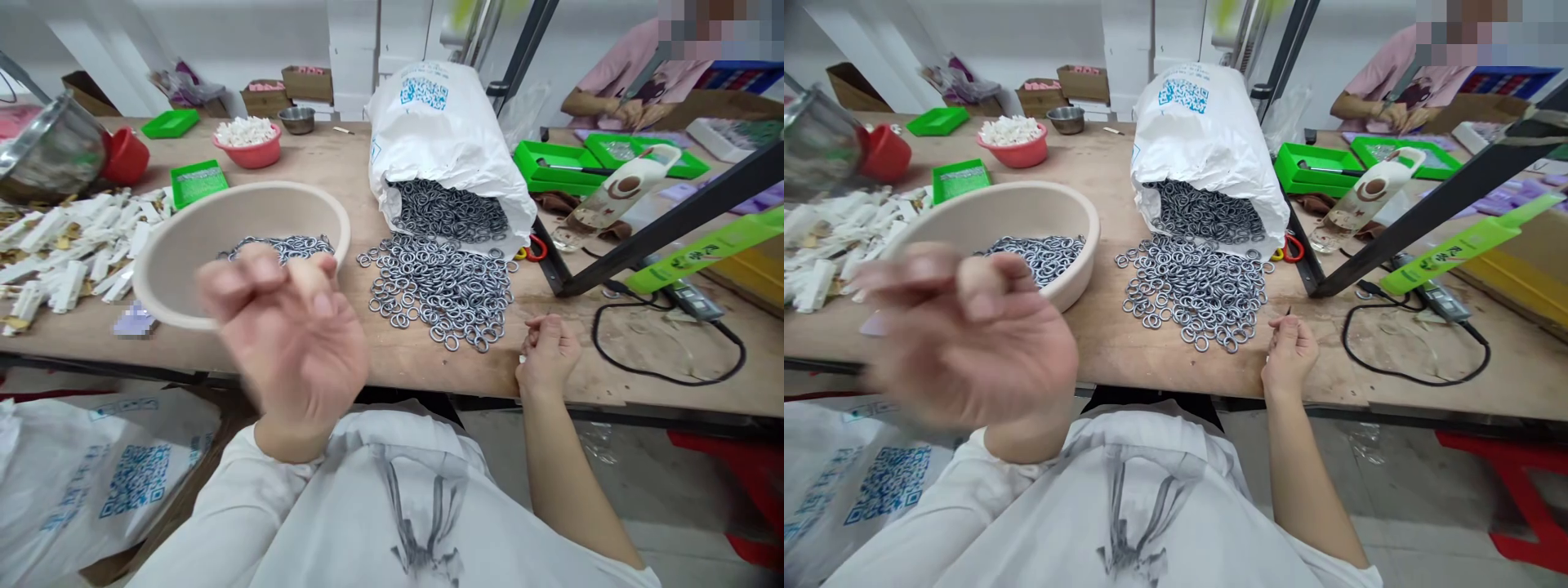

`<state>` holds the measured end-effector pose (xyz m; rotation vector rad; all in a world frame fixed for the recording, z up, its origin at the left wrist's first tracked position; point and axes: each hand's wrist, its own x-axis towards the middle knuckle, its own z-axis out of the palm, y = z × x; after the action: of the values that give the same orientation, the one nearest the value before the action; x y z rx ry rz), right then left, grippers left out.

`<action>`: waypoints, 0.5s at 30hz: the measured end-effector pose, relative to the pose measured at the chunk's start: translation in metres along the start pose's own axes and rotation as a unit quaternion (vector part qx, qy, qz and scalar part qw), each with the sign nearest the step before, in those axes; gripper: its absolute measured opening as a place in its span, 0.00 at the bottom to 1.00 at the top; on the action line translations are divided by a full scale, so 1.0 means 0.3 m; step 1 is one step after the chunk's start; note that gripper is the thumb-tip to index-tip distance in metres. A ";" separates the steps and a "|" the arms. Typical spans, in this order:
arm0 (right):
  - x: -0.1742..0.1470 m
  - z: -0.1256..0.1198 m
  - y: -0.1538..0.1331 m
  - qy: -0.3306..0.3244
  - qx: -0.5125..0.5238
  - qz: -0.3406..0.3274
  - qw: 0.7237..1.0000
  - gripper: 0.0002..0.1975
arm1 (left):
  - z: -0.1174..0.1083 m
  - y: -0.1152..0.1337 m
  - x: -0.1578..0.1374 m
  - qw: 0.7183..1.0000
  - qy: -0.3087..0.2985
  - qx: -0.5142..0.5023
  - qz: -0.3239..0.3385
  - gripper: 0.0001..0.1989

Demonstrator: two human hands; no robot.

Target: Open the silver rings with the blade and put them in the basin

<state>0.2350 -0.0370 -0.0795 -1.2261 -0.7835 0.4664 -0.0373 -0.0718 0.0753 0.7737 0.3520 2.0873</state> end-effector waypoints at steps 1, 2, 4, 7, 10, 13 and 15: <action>0.000 0.001 -0.001 0.000 0.002 0.000 1.000 0.25 | -0.008 -0.026 0.039 1.000 0.001 0.007 0.021 0.21; 0.000 0.001 -0.001 0.000 0.005 0.000 1.000 0.25 | -0.018 -0.055 0.069 0.999 0.002 0.022 0.026 0.20; -0.001 0.002 -0.002 0.000 0.011 0.003 1.000 0.25 | -0.044 -0.112 0.107 0.998 0.006 0.066 -0.021 0.18; 0.000 0.001 -0.002 0.001 0.014 0.004 1.000 0.25 | -0.089 -0.179 0.132 0.995 0.012 0.072 -0.072 0.17; 0.001 0.002 -0.001 0.003 0.014 0.002 1.000 0.24 | -0.124 -0.214 0.145 0.994 0.018 0.054 -0.098 0.17; 0.003 0.003 0.000 0.000 0.017 -0.001 1.000 0.24 | -0.141 -0.227 0.154 0.993 0.021 0.044 -0.110 0.15; 0.004 0.004 0.002 -0.002 0.018 -0.002 1.000 0.24 | -0.145 -0.230 0.155 0.993 0.018 0.032 -0.111 0.14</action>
<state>0.2349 -0.0353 -0.0796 -1.1900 -0.7788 0.4780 -0.0419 0.0077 0.0258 0.7010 0.5051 1.8904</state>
